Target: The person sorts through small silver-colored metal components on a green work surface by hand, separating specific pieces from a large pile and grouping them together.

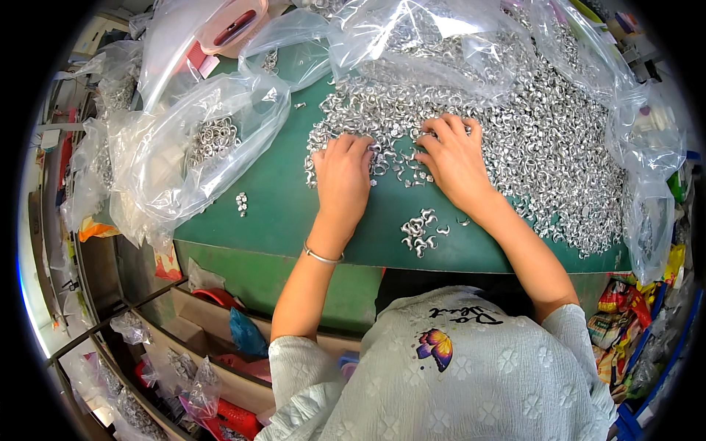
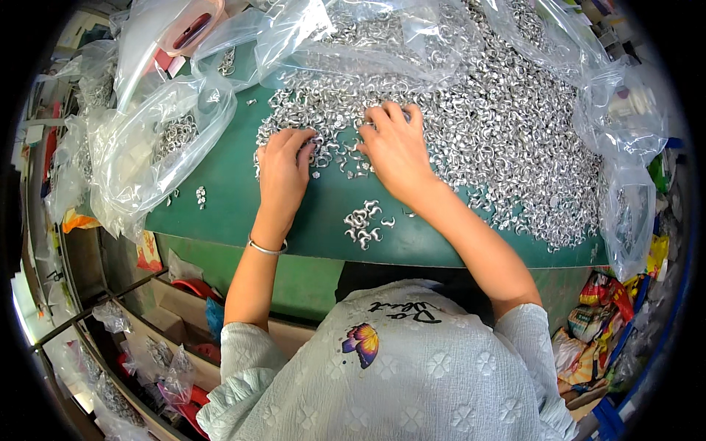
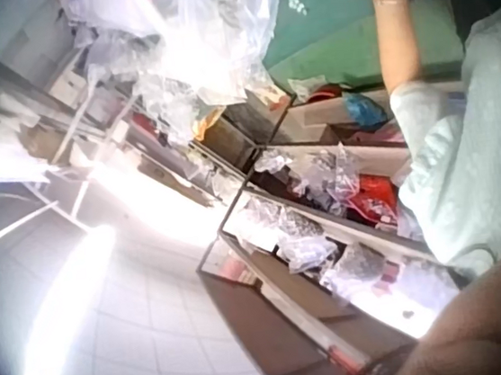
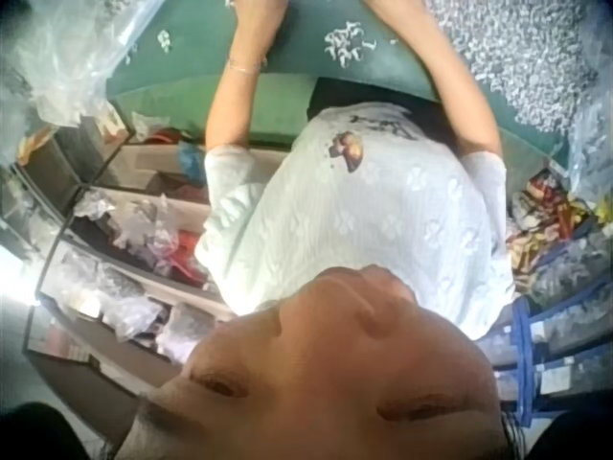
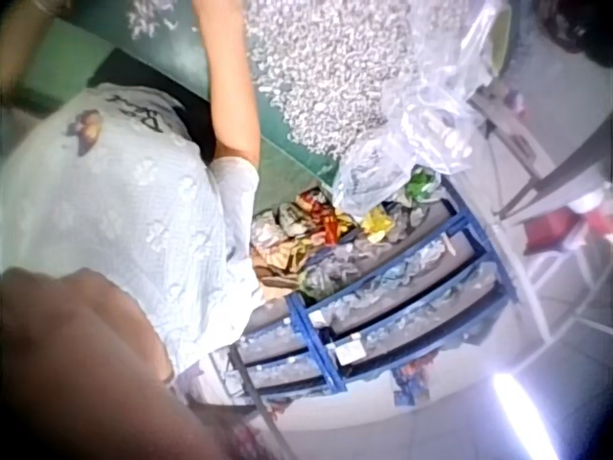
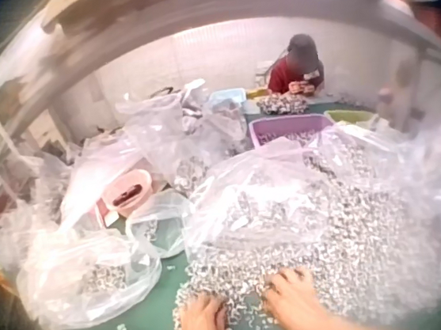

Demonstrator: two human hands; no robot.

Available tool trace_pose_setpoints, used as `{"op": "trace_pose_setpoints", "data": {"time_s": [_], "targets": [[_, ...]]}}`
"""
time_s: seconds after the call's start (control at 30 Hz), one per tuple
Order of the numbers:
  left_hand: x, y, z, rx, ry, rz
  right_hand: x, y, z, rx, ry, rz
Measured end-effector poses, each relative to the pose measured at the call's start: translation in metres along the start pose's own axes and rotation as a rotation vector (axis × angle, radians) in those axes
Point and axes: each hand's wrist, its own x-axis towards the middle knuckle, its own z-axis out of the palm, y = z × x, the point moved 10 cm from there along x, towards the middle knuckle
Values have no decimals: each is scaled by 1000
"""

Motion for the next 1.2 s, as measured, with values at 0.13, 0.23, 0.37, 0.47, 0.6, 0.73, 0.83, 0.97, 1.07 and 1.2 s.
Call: {"op": "trace_pose_setpoints", "data": {"time_s": [0.13,0.23,0.37,0.47,0.6,0.73,0.83,0.97,1.07,1.2], "targets": [[2,5,5,14,6,-11,2,-1,4,8,-19,55],[6,7,2,-29,-37,9,3,2,-6,109,0,66],[2,-1,-12,-101,98,-39,-9,14,-21,157,104,88],[-3,-11,-10,-81,100,-78,-15,21,-24,248,95,136],[-5,3,-34,-202,234,-57,-22,27,-15,577,-173,300],[-22,20,-24,-422,75,-122,-43,5,3,692,-487,273],[-43,31,-3,-495,-39,-137,-47,-5,-1,527,-362,12],[-66,42,7,-495,-143,-170,-45,24,-20,456,-256,232],[-67,44,4,-460,-133,-144,-48,38,-26,102,-160,152],[-60,52,3,-403,-120,-26,-48,48,-59,20,142,134]]}}
